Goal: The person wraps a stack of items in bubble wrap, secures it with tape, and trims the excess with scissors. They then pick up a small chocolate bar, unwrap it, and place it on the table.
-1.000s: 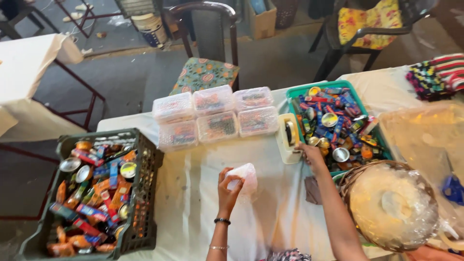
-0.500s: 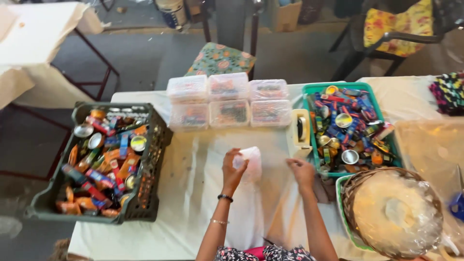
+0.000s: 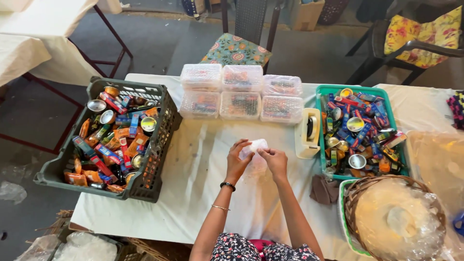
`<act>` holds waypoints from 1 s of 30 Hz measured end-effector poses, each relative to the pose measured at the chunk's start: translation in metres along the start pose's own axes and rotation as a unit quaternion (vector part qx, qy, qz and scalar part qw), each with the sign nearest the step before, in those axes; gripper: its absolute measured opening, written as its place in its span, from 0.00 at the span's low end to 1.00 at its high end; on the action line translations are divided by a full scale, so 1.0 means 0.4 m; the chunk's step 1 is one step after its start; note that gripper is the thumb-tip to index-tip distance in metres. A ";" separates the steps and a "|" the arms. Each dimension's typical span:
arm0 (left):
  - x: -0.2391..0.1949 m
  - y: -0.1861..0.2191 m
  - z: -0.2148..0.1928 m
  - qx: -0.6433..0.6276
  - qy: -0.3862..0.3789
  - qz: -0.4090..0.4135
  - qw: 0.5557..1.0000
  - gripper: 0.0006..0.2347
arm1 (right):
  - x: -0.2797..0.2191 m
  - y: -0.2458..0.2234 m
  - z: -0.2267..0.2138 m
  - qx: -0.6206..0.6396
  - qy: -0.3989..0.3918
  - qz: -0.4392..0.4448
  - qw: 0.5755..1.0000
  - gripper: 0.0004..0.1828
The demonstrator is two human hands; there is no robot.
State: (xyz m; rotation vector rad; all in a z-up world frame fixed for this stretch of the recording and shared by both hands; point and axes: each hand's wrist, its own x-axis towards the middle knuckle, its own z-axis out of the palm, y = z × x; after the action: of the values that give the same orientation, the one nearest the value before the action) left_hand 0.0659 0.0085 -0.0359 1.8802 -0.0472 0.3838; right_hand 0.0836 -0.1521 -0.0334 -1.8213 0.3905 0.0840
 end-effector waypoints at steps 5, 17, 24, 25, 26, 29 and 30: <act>0.005 0.034 0.017 0.013 -0.004 -0.019 1.000 0.17 | 0.011 0.024 -0.016 0.028 0.006 0.012 1.000 0.17; -0.030 -0.016 0.045 0.066 0.077 0.002 0.995 0.09 | 0.013 0.020 -0.077 0.145 -0.059 0.096 0.983 0.13; -0.030 -0.001 0.033 0.068 0.053 -0.001 0.996 0.09 | -0.007 -0.053 -0.056 0.124 -0.135 0.046 0.982 0.11; -0.032 -0.006 0.036 0.070 0.054 -0.001 0.996 0.09 | 0.002 -0.040 -0.045 0.125 -0.137 0.046 0.982 0.11; -0.034 -0.011 0.039 0.065 0.050 -0.001 0.997 0.08 | 0.010 -0.028 -0.034 0.112 -0.143 0.049 0.982 0.12; -0.034 -0.019 0.037 0.060 0.048 0.004 0.997 0.08 | 0.023 -0.013 -0.022 0.090 -0.156 0.061 0.982 0.13; -0.034 -0.021 0.037 0.058 0.049 0.008 0.997 0.07 | 0.026 -0.011 -0.022 0.079 -0.160 0.070 0.981 0.14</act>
State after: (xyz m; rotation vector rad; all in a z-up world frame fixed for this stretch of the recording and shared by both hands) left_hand 0.0582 -0.0044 -0.0517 1.9742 0.0259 0.4978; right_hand 0.0934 -0.1615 -0.0296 -1.5885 0.2868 0.4267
